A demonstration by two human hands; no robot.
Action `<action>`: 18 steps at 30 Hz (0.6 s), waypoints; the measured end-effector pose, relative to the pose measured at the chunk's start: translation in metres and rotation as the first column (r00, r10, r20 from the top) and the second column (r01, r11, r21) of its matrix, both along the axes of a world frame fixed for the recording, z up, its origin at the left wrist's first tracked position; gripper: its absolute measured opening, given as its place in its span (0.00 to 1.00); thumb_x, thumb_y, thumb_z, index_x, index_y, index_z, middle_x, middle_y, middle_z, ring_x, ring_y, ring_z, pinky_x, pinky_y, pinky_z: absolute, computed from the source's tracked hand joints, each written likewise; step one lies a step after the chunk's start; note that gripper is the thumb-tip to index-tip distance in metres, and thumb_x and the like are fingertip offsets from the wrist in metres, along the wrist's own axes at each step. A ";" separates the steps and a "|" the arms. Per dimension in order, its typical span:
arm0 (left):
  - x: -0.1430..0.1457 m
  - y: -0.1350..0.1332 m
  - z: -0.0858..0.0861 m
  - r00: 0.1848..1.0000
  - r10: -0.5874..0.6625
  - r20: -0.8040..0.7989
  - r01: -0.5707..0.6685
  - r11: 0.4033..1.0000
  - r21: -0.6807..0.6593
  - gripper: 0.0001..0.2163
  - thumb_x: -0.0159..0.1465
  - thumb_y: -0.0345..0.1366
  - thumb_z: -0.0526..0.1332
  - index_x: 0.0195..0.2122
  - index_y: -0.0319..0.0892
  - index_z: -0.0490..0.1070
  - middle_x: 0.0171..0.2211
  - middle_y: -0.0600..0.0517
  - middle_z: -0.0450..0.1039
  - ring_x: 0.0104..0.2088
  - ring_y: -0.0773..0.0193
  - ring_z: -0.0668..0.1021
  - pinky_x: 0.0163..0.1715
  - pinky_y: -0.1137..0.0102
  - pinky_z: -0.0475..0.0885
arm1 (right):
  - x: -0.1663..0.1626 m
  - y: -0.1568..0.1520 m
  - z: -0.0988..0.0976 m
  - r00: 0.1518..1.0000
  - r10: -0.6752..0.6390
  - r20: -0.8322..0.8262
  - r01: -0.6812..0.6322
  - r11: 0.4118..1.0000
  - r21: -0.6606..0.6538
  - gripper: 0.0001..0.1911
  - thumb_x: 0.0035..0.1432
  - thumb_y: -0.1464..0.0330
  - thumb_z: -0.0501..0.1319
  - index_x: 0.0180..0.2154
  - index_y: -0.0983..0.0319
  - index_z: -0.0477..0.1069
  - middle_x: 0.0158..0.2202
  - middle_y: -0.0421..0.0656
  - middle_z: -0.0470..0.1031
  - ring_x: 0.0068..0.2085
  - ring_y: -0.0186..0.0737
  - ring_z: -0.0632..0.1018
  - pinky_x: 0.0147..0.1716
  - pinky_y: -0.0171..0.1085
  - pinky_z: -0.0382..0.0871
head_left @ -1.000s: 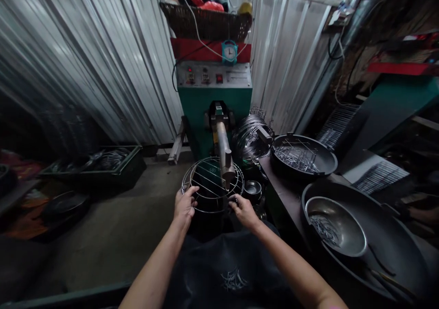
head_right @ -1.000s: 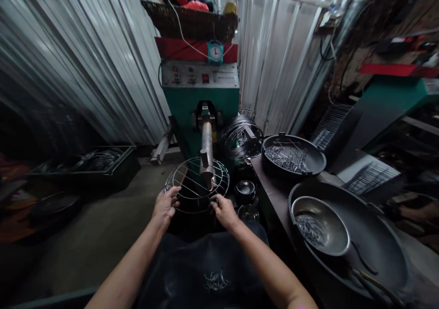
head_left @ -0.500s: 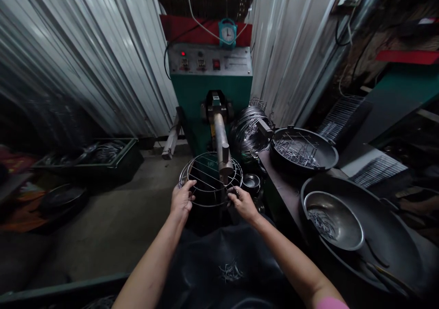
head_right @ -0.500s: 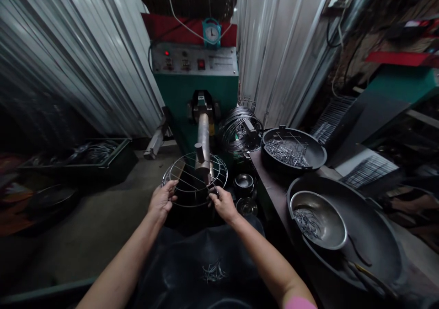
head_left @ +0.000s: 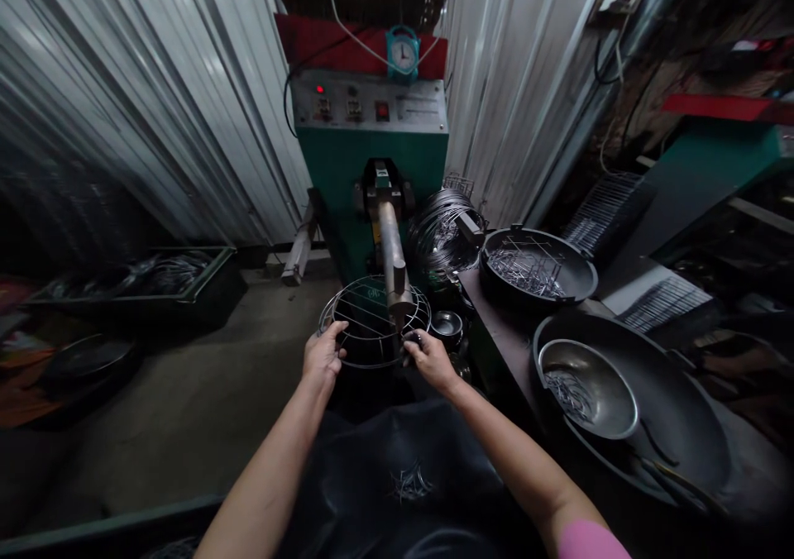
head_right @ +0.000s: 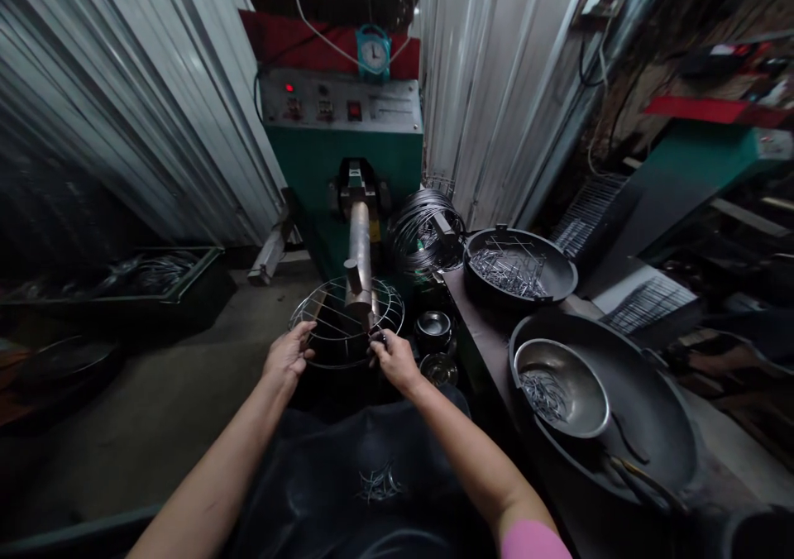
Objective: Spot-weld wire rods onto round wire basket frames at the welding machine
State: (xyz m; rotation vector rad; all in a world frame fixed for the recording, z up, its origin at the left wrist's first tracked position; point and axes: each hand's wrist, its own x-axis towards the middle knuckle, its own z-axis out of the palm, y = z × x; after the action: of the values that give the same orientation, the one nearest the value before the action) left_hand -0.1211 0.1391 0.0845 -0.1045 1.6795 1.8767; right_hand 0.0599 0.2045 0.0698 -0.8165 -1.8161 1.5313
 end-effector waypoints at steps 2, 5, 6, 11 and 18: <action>-0.001 0.001 0.000 1.000 -0.016 0.021 0.016 1.000 0.003 0.17 0.30 0.35 0.66 0.21 0.40 0.62 0.14 0.63 0.54 0.15 0.75 0.56 0.12 0.77 0.50 | 0.001 0.001 -0.002 1.000 0.005 0.015 -0.005 0.999 0.035 0.04 0.53 0.67 0.54 0.31 0.60 0.65 0.24 0.36 0.70 0.19 0.30 0.71 0.21 0.30 0.65; -0.003 0.003 -0.001 0.999 -0.018 0.046 0.018 1.000 0.010 0.16 0.31 0.34 0.66 0.21 0.40 0.62 0.13 0.63 0.54 0.14 0.76 0.56 0.12 0.77 0.50 | 0.001 0.004 -0.003 0.999 -0.004 0.040 -0.001 0.992 0.123 0.04 0.54 0.67 0.54 0.31 0.60 0.65 0.22 0.36 0.70 0.20 0.31 0.71 0.21 0.30 0.64; -0.004 0.004 -0.002 0.999 -0.015 0.050 0.014 1.000 0.014 0.16 0.31 0.34 0.66 0.20 0.41 0.61 0.13 0.63 0.53 0.14 0.76 0.55 0.11 0.77 0.49 | 0.000 0.005 -0.002 0.999 -0.012 0.050 0.005 0.989 0.150 0.04 0.54 0.67 0.54 0.31 0.60 0.65 0.21 0.35 0.69 0.20 0.31 0.71 0.21 0.30 0.64; 0.001 0.004 -0.004 0.997 0.008 0.070 -0.009 1.000 0.014 0.16 0.32 0.34 0.67 0.20 0.40 0.61 0.13 0.64 0.52 0.14 0.77 0.54 0.11 0.77 0.49 | 0.001 0.007 0.005 1.000 -0.028 0.002 0.028 0.996 0.089 0.07 0.53 0.64 0.56 0.31 0.61 0.66 0.23 0.37 0.71 0.20 0.31 0.71 0.21 0.31 0.64; -0.004 -0.007 -0.003 0.988 -0.072 0.140 0.072 0.997 0.008 0.19 0.34 0.37 0.69 0.22 0.41 0.60 0.16 0.62 0.54 0.14 0.76 0.58 0.13 0.76 0.56 | 0.098 -0.013 -0.035 0.980 -0.183 0.079 0.195 0.962 -0.193 0.11 0.50 0.61 0.57 0.31 0.62 0.68 0.20 0.36 0.67 0.19 0.31 0.68 0.19 0.32 0.62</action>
State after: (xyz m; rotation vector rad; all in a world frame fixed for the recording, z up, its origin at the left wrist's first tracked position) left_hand -0.1249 0.1318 0.0817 -0.1684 1.5654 1.7761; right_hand 0.1580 0.1913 0.0346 -1.1098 -1.5901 1.5950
